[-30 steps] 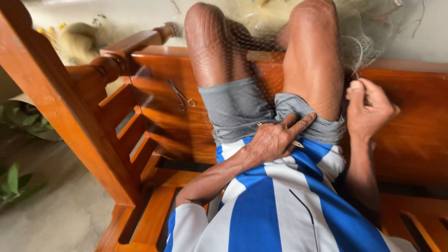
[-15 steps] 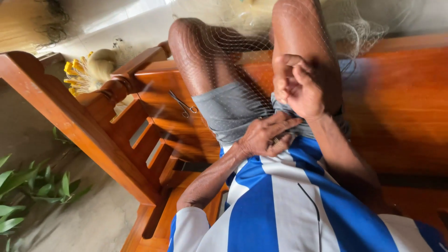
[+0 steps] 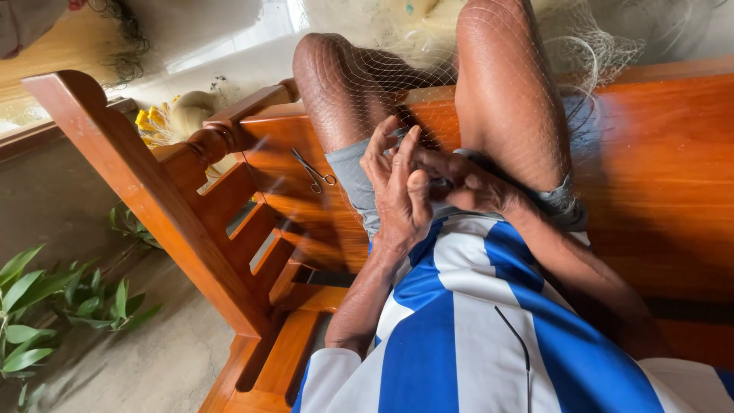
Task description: A person is manually repairing or weaving a fine mesh fishing net using a wooden shuttle and thread while sitting on a bench.
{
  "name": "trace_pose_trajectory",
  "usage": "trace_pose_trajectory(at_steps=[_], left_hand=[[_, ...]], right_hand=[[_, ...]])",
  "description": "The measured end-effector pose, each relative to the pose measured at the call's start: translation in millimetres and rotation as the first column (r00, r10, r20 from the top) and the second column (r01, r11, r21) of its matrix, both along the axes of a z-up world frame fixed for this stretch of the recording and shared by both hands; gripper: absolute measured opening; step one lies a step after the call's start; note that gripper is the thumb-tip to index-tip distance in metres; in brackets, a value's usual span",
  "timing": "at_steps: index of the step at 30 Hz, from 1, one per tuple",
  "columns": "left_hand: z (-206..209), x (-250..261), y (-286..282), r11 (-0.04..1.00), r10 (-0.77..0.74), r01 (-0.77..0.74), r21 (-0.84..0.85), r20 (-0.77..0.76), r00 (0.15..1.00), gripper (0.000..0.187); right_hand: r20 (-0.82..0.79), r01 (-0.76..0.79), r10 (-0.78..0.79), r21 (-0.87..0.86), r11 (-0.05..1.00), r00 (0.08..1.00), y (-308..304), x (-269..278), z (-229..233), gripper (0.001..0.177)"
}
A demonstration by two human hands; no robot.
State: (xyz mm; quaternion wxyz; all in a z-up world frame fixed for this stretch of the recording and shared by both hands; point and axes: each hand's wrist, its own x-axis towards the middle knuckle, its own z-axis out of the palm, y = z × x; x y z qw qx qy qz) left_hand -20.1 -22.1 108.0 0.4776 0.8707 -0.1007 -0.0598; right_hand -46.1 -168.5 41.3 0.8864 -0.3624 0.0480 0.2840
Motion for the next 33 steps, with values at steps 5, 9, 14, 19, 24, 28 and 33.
trace_pose_trajectory(at_steps=[5, 9, 14, 19, 24, 28, 33], left_hand=[[0.4, -4.5, 11.4, 0.974, -0.038, 0.035, 0.224, 0.012, 0.999, 0.052], [-8.2, 2.3, 74.4, 0.931, 0.179, -0.25, 0.265, 0.266, 0.947, 0.056], [-91.3, -27.6, 192.2, 0.699, 0.393, -0.501, 0.51, 0.312, 0.865, 0.033], [-4.1, 14.2, 107.3, 0.864, 0.331, -0.442, 0.24, 0.391, 0.859, 0.016], [1.2, 23.7, 19.1, 0.995, 0.07, -0.075, -0.07, -0.073, 0.995, 0.028], [-5.4, 43.8, -3.3, 0.94, 0.008, -0.107, -0.324, -0.295, 0.956, 0.014], [-36.0, 43.8, 24.3, 0.642, 0.284, -0.595, -0.484, -0.571, 0.77, 0.033]], right_hand=[[0.137, -0.017, 0.05, -0.23, 0.973, 0.989, 0.7, -5.1, -10.3, 0.018], [0.178, 0.041, 0.005, -0.257, 0.965, 0.984, 7.5, -13.2, -28.2, 0.035], [-0.182, 0.252, -0.207, 0.277, 0.927, 0.961, -5.4, -0.8, -42.8, 0.033], [-0.225, 0.162, -0.102, 0.267, 0.95, 0.969, -6.8, -10.9, -50.3, 0.028], [-0.119, 0.003, 0.006, 0.077, 0.997, 0.993, -4.6, 0.5, -20.1, 0.031], [-0.122, -0.002, -0.009, -0.086, 0.996, 0.992, -12.7, -1.2, -11.6, 0.032], [-0.093, 0.033, -0.048, -0.156, 0.987, 0.994, -6.0, -0.7, -11.6, 0.03]])
